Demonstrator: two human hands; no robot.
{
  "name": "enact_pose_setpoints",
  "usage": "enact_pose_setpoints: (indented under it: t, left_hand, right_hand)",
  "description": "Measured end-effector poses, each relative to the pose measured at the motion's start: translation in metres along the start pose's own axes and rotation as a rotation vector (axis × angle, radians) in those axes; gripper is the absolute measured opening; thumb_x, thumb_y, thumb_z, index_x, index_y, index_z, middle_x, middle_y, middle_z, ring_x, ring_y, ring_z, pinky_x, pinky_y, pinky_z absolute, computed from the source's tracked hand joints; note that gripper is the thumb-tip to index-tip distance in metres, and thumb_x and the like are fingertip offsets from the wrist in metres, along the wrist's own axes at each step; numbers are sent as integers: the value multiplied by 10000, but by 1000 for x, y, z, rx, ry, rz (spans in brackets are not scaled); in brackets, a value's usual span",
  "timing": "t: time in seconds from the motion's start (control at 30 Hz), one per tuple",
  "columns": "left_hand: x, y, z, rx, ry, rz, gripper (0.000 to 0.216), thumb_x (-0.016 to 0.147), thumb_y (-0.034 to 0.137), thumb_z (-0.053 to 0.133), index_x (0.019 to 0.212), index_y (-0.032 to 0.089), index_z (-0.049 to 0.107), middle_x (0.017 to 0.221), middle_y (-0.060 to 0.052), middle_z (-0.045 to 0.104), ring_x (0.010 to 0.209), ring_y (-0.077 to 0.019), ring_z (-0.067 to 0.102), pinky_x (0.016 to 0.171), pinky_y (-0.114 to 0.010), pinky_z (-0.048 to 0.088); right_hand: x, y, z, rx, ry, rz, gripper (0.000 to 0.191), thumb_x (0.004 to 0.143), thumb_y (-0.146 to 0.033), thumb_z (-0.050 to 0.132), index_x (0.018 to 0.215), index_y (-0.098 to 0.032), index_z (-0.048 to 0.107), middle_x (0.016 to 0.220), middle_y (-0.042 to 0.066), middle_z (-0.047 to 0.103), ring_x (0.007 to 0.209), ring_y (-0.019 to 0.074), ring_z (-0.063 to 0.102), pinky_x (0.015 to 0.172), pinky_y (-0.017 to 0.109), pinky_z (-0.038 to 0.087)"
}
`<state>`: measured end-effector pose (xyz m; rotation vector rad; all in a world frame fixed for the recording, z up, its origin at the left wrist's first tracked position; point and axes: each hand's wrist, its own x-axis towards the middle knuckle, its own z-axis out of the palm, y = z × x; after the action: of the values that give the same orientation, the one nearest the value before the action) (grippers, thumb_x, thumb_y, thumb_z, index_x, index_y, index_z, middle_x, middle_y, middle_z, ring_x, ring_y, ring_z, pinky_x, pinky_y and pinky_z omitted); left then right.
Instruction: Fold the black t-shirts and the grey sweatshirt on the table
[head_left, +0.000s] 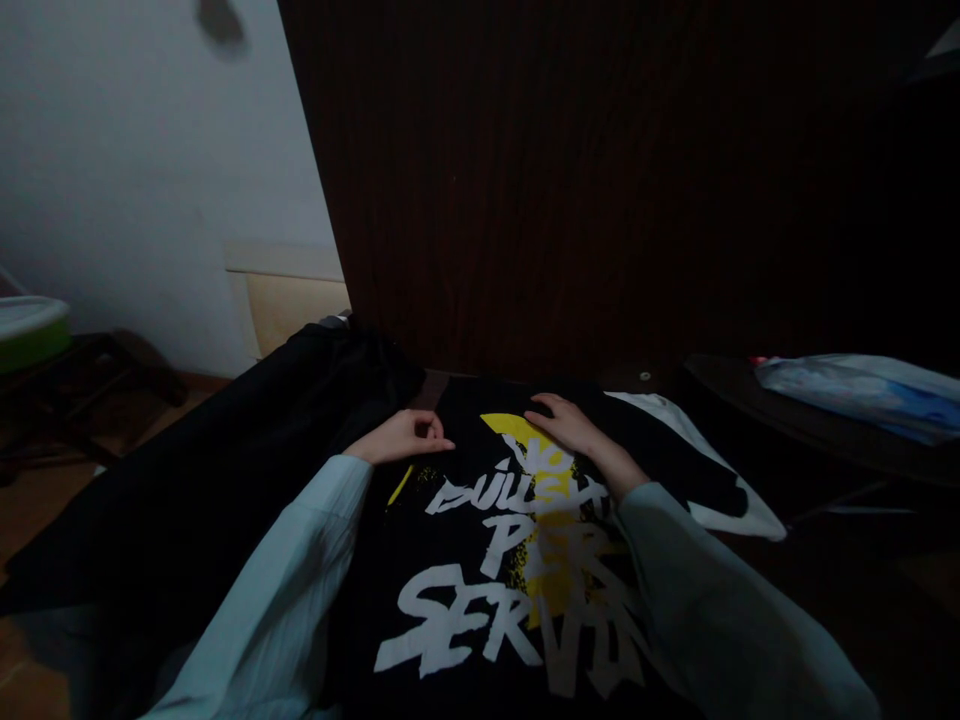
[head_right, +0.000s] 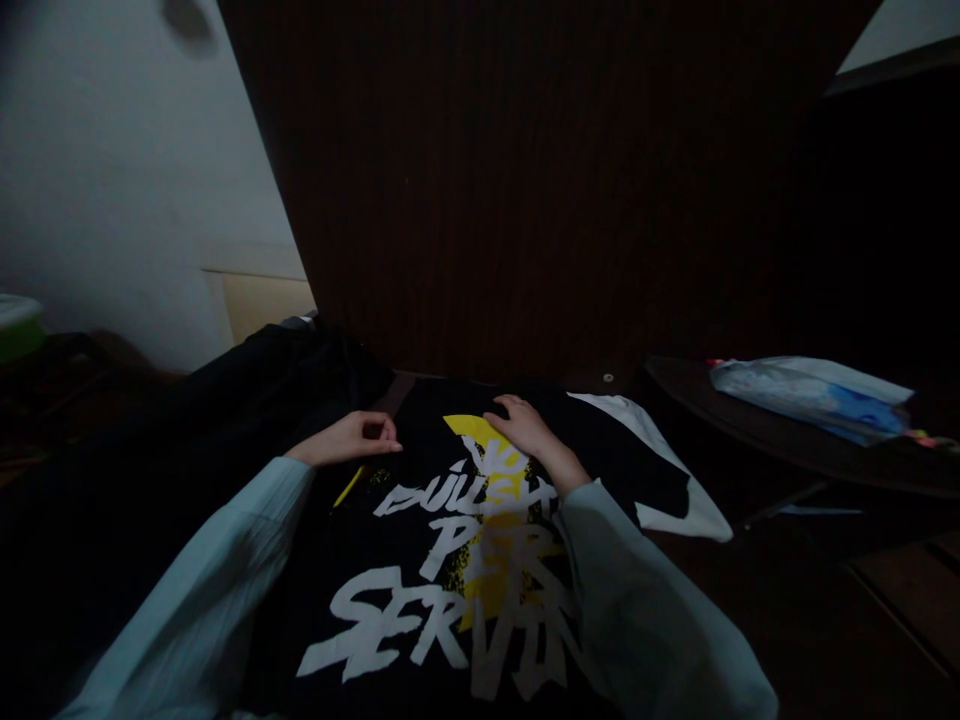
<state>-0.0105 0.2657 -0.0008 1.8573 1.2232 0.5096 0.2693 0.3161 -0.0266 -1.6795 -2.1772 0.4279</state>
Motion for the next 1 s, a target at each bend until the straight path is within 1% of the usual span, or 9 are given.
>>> enact_pose_setpoints:
  t: [0.1,0.17,0.23,0.37,0.53,0.67,0.73,0.83,1.0]
  left_hand:
    - [-7,0,-7,79,-132,-33,375,557,438,684,769,155,558,676,48,467,622,-86,453,565,-201,356]
    - [-11,-3,-12,158,-183,-44,407,515,395,712,813,167,556,737,44,481,658,-90,460,576,-194,361]
    - [-12,-7,-15,227,-190,-52,359,527,336,698,803,169,540,761,40,488,668,-91,459,584,-192,364]
    - [-12,-12,-18,367,-151,-89,189,570,193,599,730,167,501,706,40,483,639,-95,452,574,-196,361]
    - [-15,-9,-21,516,-176,-197,172,541,94,535,683,176,483,653,51,476,599,-87,441,535,-179,347]
    - [-14,-10,-22,612,-239,-298,186,525,58,516,669,175,516,645,45,514,596,-94,467,531,-182,355]
    - [-13,-12,-22,627,-256,-321,194,529,61,519,684,175,542,653,43,540,595,-95,482,534,-182,363]
    - [-13,-16,-24,601,-264,-322,191,546,81,535,707,177,573,655,43,565,594,-91,502,533,-172,372]
    - [-14,-21,-26,512,-288,-330,184,568,111,536,723,178,612,640,47,604,622,-91,548,560,-158,396]
  right_hand:
    - [-5,-21,-4,191,-19,22,267,791,-315,501,961,-150,625,942,84,658,857,166,603,739,252,436]
    - [-11,-36,3,211,-33,34,196,775,-313,516,824,-170,640,771,48,661,703,149,600,614,234,418]
    - [-17,-47,16,148,6,54,171,756,-324,537,731,-182,627,683,29,634,629,145,573,558,234,378]
    - [-23,-54,41,15,151,76,191,753,-377,540,710,-196,585,669,19,604,622,151,553,551,242,339]
    - [-26,-49,55,-94,231,26,216,754,-411,536,744,-196,545,695,26,589,654,166,549,554,251,329]
    - [-27,-49,56,-58,236,-42,210,753,-379,545,649,-199,515,670,13,566,642,146,527,569,244,335]
    - [-27,-49,56,-24,227,-114,244,754,-354,549,577,-198,485,634,3,538,629,134,508,578,239,336]
    - [-26,-47,57,11,199,-224,268,746,-321,561,533,-193,462,603,-6,501,615,125,483,580,235,335]
    - [-24,-43,60,110,165,-274,213,724,-242,569,546,-187,467,604,-16,479,573,106,453,548,223,327]
